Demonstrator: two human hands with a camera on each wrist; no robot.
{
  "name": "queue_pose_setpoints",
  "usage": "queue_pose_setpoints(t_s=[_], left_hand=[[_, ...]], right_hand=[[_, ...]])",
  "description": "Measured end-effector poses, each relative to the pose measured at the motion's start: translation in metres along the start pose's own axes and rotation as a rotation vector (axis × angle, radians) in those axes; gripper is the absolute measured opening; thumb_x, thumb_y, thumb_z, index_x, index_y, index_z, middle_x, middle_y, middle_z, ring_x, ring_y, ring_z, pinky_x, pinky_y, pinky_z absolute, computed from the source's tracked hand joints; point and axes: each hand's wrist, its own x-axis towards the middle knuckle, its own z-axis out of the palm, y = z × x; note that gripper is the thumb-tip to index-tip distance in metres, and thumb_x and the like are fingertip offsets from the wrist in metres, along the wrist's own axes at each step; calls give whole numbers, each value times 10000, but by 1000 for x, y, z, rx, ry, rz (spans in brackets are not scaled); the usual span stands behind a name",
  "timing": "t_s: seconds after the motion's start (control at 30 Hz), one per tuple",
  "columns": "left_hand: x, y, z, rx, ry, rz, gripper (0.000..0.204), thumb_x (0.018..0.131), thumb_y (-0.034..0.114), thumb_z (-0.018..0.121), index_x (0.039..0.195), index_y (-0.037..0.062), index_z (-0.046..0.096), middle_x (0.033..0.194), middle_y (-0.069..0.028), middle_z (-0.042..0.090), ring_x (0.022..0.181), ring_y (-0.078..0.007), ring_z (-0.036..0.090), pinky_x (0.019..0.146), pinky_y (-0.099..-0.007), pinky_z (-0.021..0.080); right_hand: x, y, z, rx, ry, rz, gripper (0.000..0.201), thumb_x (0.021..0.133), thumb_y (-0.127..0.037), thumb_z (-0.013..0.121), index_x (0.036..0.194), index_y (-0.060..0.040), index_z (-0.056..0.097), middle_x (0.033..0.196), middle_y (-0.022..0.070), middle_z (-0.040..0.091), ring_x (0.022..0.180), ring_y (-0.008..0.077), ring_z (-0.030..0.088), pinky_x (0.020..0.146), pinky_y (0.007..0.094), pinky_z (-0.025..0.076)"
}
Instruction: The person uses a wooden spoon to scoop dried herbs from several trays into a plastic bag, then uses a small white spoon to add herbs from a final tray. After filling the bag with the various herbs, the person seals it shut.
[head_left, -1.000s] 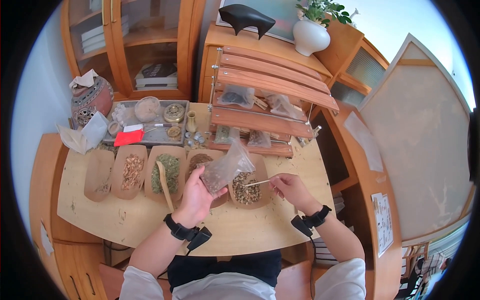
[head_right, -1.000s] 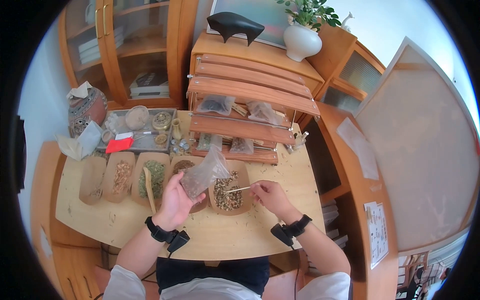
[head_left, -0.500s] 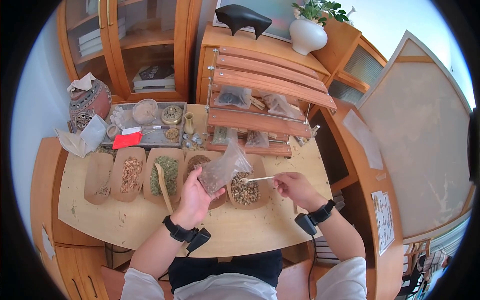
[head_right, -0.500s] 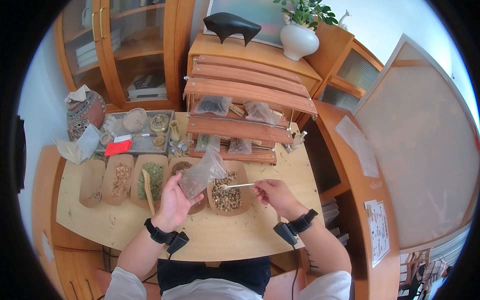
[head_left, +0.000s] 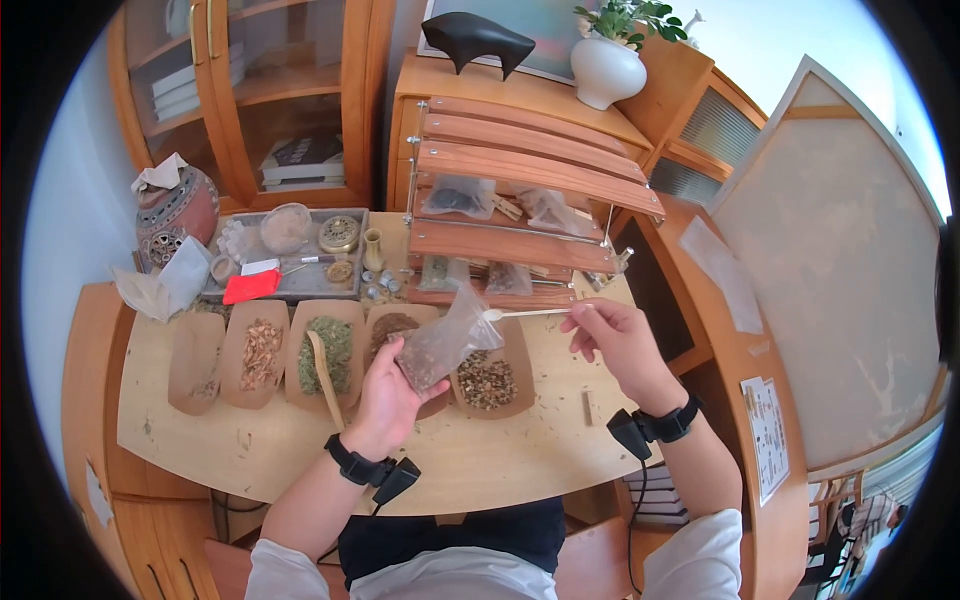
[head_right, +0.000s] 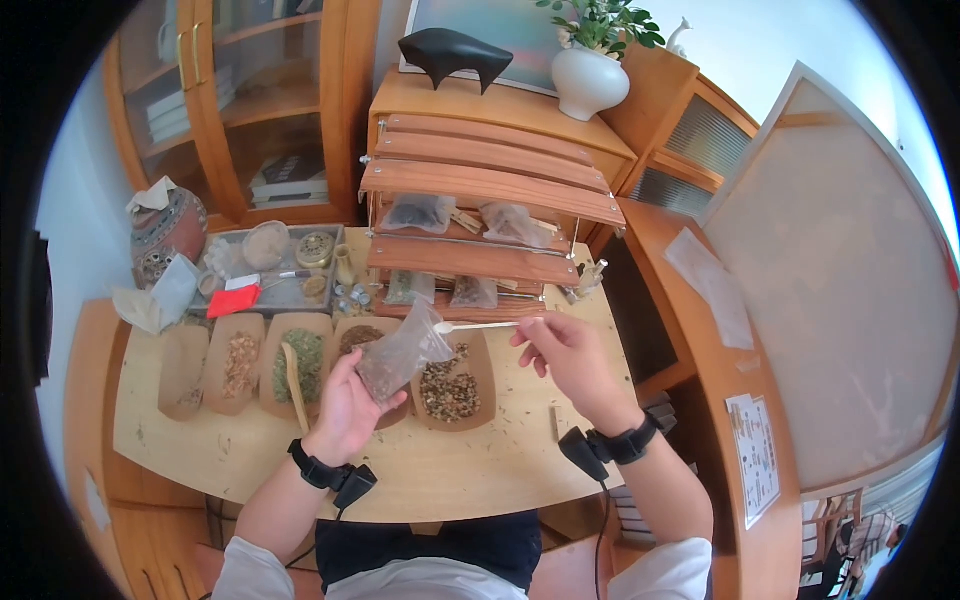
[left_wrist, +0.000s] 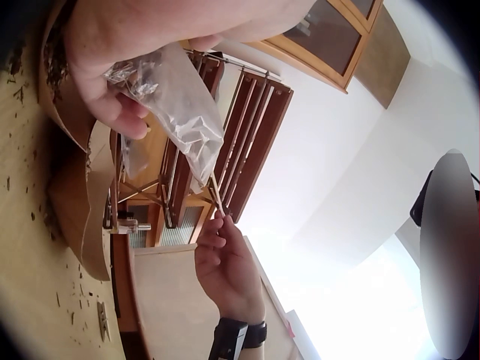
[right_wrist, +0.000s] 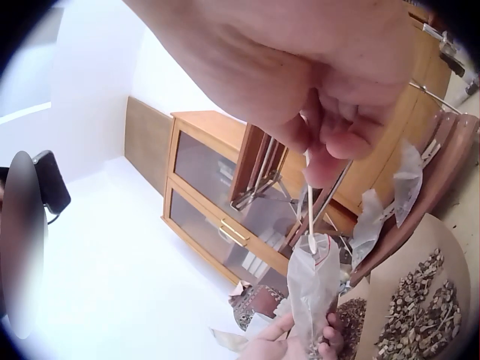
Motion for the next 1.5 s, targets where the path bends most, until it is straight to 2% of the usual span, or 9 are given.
queue_pose_setpoints(t_s=[0.07, 0.23, 0.37, 0.47, 0.57, 0.97, 1.2, 1.4, 1.5], left_hand=[[-1, 1, 1, -3, -1, 10, 403, 1013, 400, 410, 1292, 118, 481, 1268, -45, 594, 1144, -174, 563, 890, -396, 481], [1, 0, -2, -13, 23, 24, 404, 1014, 397, 410, 1289, 110, 483, 1261, -49, 595, 1140, -177, 565, 891, -393, 481], [0, 0, -1, -9, 23, 24, 403, 1013, 395, 409, 1286, 108, 488, 1253, -49, 601, 1134, -175, 568, 893, -392, 478], [1, -1, -2, -7, 32, 19, 405, 1012, 398, 410, 1285, 111, 491, 1250, -47, 604, 1130, -175, 571, 894, -395, 476], [2, -1, -2, -5, 47, 11, 408, 1010, 403, 411, 1286, 114, 492, 1250, -46, 604, 1127, -176, 573, 895, -400, 474], [2, 0, -1, -4, 41, 16, 401, 1009, 399, 417, 1275, 108, 490, 1237, -52, 606, 1110, -182, 582, 888, -399, 478], [2, -1, -2, -5, 55, 20, 390, 1013, 392, 414, 1268, 107, 490, 1228, -52, 607, 1102, -179, 583, 888, -394, 484], [2, -2, -2, 22, 45, 10, 394, 1015, 399, 407, 1268, 110, 491, 1242, -45, 605, 1121, -175, 575, 893, -395, 481], [1, -2, -1, 40, 6, 3, 395, 1014, 403, 406, 1272, 116, 491, 1251, -42, 603, 1132, -173, 570, 898, -397, 478]], right_hand=[[-1, 8, -11, 54, 72, 6, 247, 1011, -190, 540, 977, 25, 657, 874, 48, 658, 655, 89, 581, 551, 217, 429], [-3, 64, -23, -304, 73, 50, 245, 992, -153, 521, 1002, 33, 680, 799, 52, 669, 662, 99, 621, 582, 224, 458], [-8, 89, -10, -223, -34, 135, 241, 989, -153, 524, 999, 27, 684, 792, 47, 667, 650, 98, 615, 584, 236, 471], [-7, 93, 1, -157, -100, 260, 237, 1002, -164, 524, 957, 20, 667, 805, 25, 647, 643, 75, 584, 551, 203, 443], [-3, 101, 8, -20, -137, 308, 242, 994, -175, 542, 909, 11, 671, 753, 27, 631, 602, 84, 571, 543, 221, 437], [0, 108, 7, 202, -172, 450, 213, 1003, -167, 536, 939, 1, 650, 817, 19, 630, 651, 88, 570, 568, 230, 447], [-2, 83, -12, 260, -108, 386, 193, 996, -146, 539, 969, 13, 647, 846, 22, 625, 679, 89, 562, 587, 232, 448], [8, 34, -32, 293, -39, 261, 193, 998, -161, 543, 942, 2, 630, 832, 20, 613, 673, 90, 554, 581, 232, 430], [12, 9, -24, 218, -36, 207, 201, 1000, -170, 541, 932, -1, 627, 835, 18, 621, 677, 84, 562, 574, 232, 428]])
